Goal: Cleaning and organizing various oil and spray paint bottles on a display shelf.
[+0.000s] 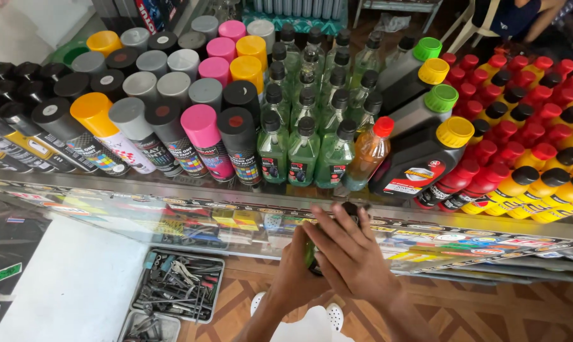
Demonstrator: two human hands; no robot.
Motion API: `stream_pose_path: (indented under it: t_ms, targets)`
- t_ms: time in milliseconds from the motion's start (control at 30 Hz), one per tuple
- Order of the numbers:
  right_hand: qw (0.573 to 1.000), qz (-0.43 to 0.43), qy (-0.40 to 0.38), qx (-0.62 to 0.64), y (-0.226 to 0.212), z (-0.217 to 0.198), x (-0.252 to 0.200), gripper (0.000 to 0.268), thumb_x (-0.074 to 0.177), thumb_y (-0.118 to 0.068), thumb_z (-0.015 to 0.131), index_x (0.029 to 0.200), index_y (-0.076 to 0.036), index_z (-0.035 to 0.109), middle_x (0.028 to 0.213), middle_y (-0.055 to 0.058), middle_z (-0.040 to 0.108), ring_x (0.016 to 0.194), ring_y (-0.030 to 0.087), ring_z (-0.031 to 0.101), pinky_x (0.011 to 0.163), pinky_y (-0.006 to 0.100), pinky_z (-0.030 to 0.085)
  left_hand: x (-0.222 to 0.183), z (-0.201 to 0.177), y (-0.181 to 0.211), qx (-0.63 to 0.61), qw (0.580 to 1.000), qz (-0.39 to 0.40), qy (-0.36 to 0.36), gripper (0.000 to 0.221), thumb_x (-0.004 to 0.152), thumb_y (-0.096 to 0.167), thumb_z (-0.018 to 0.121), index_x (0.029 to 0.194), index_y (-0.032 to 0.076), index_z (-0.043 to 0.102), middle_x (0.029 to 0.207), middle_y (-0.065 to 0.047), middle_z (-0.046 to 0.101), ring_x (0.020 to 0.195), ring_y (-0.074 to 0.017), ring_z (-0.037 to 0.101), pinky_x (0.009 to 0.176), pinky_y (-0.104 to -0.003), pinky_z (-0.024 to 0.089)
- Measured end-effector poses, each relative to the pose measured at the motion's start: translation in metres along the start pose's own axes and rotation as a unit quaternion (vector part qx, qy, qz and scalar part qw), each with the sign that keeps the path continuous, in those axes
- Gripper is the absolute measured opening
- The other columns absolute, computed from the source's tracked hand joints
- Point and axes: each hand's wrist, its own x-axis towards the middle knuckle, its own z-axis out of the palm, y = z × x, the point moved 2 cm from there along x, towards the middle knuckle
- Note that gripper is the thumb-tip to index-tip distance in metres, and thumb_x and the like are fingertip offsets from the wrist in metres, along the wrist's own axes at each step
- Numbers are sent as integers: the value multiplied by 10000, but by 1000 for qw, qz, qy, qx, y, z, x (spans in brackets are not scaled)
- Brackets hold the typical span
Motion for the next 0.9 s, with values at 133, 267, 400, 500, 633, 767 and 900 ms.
stream_pose_path:
  t_ms: [133, 267, 400, 500, 633, 767, 900]
  targets:
    - [975, 78, 90, 188, -4, 26, -31, 515, 981, -12, 556, 1467, 131, 463, 1682, 299, 182, 1605, 385, 195, 1298, 445, 247, -2, 0, -12, -39, 999, -2, 21, 702, 574, 189, 840, 1190, 53, 530, 927, -98, 752, 730, -203, 693, 644, -352, 578]
    - [787, 239, 243, 514, 7, 22, -20, 504, 1071, -143, 439, 1538, 35, 375, 1694, 203, 275, 1569, 362, 308, 1280, 486, 290, 1, -1, -15, -57, 998, 9, -8, 660, 638, 200, 871, 1175, 47, 518, 932, -87, 743, 746, -185, 708, 664, -332, 585]
    - [821, 239, 202, 477, 35, 4, -12, 455, 1024, -33, 489, 1478, 4, 480, 1502, 141, 567, 1183, 237, 651, 1075, 386, 526, -2, 0, -17, -98, 987, -37, -123, 614, 631, 130, 848, 1156, 82, 534, 909, -58, 727, 738, -165, 673, 677, -327, 581]
    - [903, 134, 52, 404, 30, -20, 16, 476, 825, 108, 657, 1286, -12, 651, 1383, 146, 674, 1185, 259, 720, 985, 337, 586, -6, 8, -42, -79, 987, -42, -132, 840, 617, 234, 853, 1357, 69, 491, 1126, -88, 703, 966, -212, 662, 878, -369, 551]
    - [903, 115, 72, 408, 51, -11, 2, 510, 791, 35, 789, 1278, -59, 670, 1274, 95, 746, 1344, 300, 654, 1130, 401, 567, -7, 18, -91, -134, 981, -62, -127, 956, 615, 185, 835, 1479, 62, 444, 1260, -108, 685, 1086, -234, 661, 968, -381, 538]
    - [840, 208, 238, 441, 56, -3, -27, 235, 1001, -22, 585, 1224, -23, 659, 1164, 149, 752, 1099, 253, 725, 986, 359, 618, 4, 20, -97, -332, 931, -127, -84, 773, 760, 103, 788, 1456, 19, 464, 1223, -171, 713, 1075, -282, 708, 941, -403, 582]
    - [673, 235, 392, 582, 20, -40, -41, 118, 822, -158, 530, 720, -103, 508, 600, 52, 480, 546, 182, 411, 665, 460, 476, 22, 12, -71, -407, 907, -91, -60, 602, 845, -24, 661, 1416, 20, 476, 1169, -191, 717, 1014, -290, 720, 874, -380, 585]
